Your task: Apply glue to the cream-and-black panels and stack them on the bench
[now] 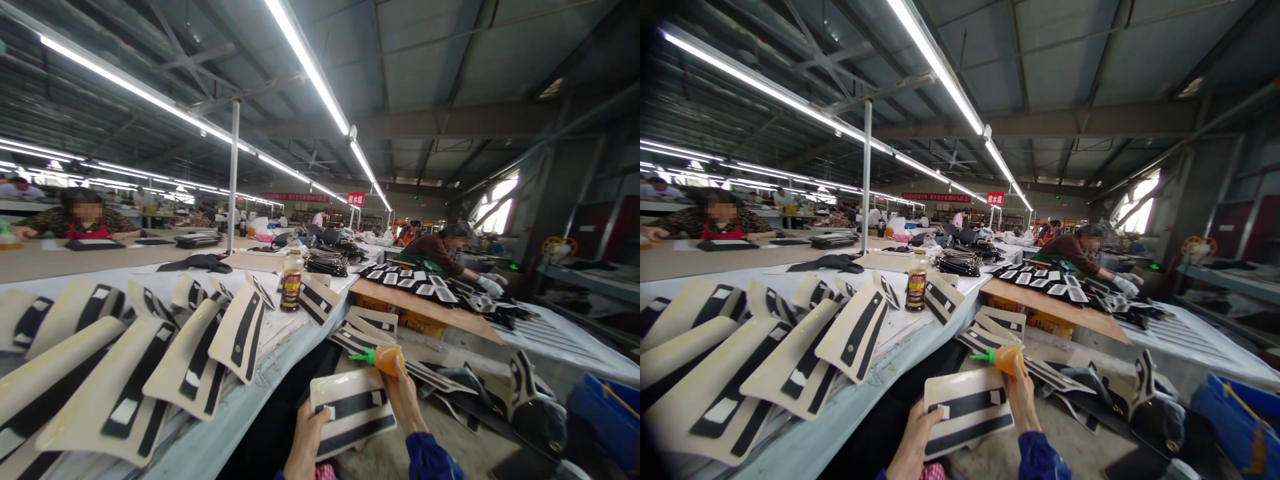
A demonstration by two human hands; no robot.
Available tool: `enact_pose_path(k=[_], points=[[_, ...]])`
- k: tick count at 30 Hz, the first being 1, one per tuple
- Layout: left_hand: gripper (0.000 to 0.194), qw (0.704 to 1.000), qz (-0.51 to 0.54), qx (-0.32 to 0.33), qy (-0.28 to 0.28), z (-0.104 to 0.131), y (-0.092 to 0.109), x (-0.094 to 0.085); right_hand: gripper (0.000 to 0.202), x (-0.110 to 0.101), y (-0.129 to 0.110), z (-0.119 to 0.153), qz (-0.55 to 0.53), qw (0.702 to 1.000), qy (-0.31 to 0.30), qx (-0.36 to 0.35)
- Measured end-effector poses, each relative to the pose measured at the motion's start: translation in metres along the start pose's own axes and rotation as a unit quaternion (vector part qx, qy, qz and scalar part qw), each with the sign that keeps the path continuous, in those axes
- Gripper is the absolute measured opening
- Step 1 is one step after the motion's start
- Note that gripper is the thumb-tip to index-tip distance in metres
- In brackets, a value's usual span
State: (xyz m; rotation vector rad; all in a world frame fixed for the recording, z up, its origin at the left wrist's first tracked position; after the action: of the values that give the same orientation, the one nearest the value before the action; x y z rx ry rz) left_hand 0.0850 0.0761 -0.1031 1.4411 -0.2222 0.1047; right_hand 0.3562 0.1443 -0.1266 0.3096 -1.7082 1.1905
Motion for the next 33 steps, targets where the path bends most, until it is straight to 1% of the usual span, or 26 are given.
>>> enact_pose_path(k=[4,8,10,13,15,18,20,22,26,28,30,31,33], points=[[0.030,1.000,-0.004,-0.004,0.005,-0.007,-0.005,0.000,0.030,-0.002,0.003,-0.003,-0.014,1.000,0.006,0.009],[0.031,1.000,-0.001,-0.005,0.000,-0.002,0.003,0.001,0.035,-0.003,-0.004,-0.002,-0.036,0.997,-0.002,0.061],[0.029,1.000,-0.002,-0.005,0.005,0.004,0.008,0.001,0.039,-0.007,-0.015,0.003,-0.041,0.994,-0.008,0.106],[0.028,1.000,-0.004,-0.011,0.019,0.008,0.010,-0.001,0.053,-0.016,-0.038,0.017,-0.038,0.982,-0.029,0.181],[0.029,0.999,-0.004,-0.015,0.029,0.007,0.007,-0.003,0.060,-0.023,-0.054,0.030,-0.030,0.974,-0.054,0.218],[0.035,0.998,-0.001,-0.026,0.049,0.001,-0.002,-0.006,0.063,-0.034,-0.071,0.050,-0.011,0.967,-0.087,0.240],[0.041,0.998,0.003,-0.031,0.060,-0.002,-0.007,-0.008,0.064,-0.042,-0.075,0.061,0.004,0.965,-0.102,0.240],[0.042,0.998,0.006,-0.026,0.060,-0.003,-0.008,-0.008,0.060,-0.051,-0.074,0.068,0.018,0.966,-0.111,0.232],[0.032,1.000,0.008,0.012,0.021,-0.007,0.000,-0.002,0.048,-0.061,-0.065,0.069,0.049,0.965,-0.138,0.218],[0.037,0.999,0.015,0.045,-0.008,-0.013,0.005,0.002,0.047,-0.058,-0.059,0.062,0.050,0.966,-0.150,0.204],[0.052,0.996,0.029,0.074,-0.031,-0.021,0.006,0.005,0.043,-0.050,-0.055,0.053,0.034,0.971,-0.155,0.178],[0.060,0.995,0.037,0.079,-0.039,-0.025,0.005,0.005,0.041,-0.045,-0.054,0.049,0.023,0.975,-0.153,0.161],[0.070,0.996,0.046,0.066,-0.041,-0.034,-0.001,0.004,0.038,-0.036,-0.050,0.042,0.006,0.981,-0.141,0.132]])
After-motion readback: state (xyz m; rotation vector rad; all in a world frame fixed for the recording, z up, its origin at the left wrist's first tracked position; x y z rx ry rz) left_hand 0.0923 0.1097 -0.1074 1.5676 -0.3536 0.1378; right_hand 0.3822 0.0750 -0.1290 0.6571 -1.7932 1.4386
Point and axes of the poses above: each hand's wrist, its own z-axis away from the middle knuckle, its own x-axis out of the palm, y = z × x, the point moved 3 cm from there along -z, towards the middle knuckle, and after that the axes turned 13 degrees about -z, right-handed, at the moved point
